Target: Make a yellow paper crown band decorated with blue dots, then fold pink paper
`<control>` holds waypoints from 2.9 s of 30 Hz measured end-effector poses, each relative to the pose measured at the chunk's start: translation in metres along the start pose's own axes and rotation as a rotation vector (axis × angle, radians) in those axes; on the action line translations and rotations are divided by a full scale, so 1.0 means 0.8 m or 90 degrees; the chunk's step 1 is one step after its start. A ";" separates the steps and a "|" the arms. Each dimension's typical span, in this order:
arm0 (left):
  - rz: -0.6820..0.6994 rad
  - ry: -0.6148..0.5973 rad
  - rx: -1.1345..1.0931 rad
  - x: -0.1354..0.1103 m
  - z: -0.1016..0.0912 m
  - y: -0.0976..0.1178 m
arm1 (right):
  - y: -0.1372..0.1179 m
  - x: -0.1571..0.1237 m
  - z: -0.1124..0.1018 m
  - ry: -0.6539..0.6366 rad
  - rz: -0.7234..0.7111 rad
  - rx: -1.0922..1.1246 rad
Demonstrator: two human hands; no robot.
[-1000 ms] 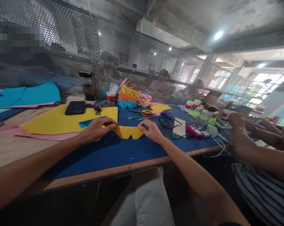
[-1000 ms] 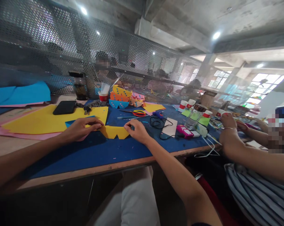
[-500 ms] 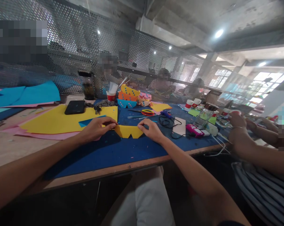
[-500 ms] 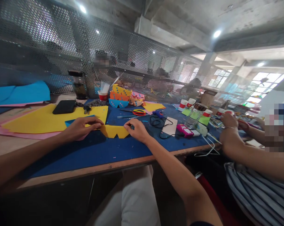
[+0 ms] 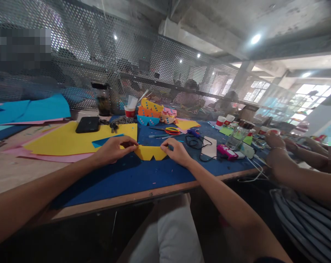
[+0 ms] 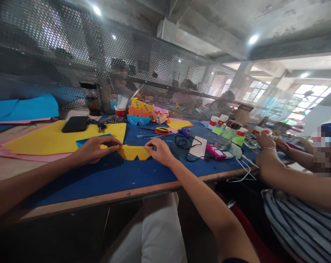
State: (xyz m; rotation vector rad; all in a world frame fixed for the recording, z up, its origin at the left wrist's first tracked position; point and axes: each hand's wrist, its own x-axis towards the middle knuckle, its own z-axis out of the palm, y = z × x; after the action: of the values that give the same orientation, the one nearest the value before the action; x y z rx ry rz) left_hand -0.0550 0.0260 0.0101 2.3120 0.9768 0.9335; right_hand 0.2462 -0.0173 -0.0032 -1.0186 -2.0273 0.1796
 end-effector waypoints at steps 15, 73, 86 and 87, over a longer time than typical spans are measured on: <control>0.022 0.100 -0.100 0.005 0.005 0.009 | -0.037 0.007 -0.009 0.109 -0.093 -0.061; -0.052 0.059 0.034 -0.026 0.032 0.019 | -0.035 -0.003 0.020 -0.245 -0.213 -0.052; 0.034 -0.122 0.010 -0.033 0.041 0.026 | -0.040 -0.005 0.021 -0.296 -0.147 -0.068; 0.032 -0.119 0.017 -0.033 0.042 0.027 | -0.040 -0.005 0.021 -0.297 -0.152 -0.075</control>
State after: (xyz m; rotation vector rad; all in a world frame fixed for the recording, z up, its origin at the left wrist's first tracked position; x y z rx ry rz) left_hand -0.0346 -0.0123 -0.0094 2.4066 0.8612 0.7107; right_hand 0.2160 -0.0374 -0.0015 -0.8502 -2.5911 0.1841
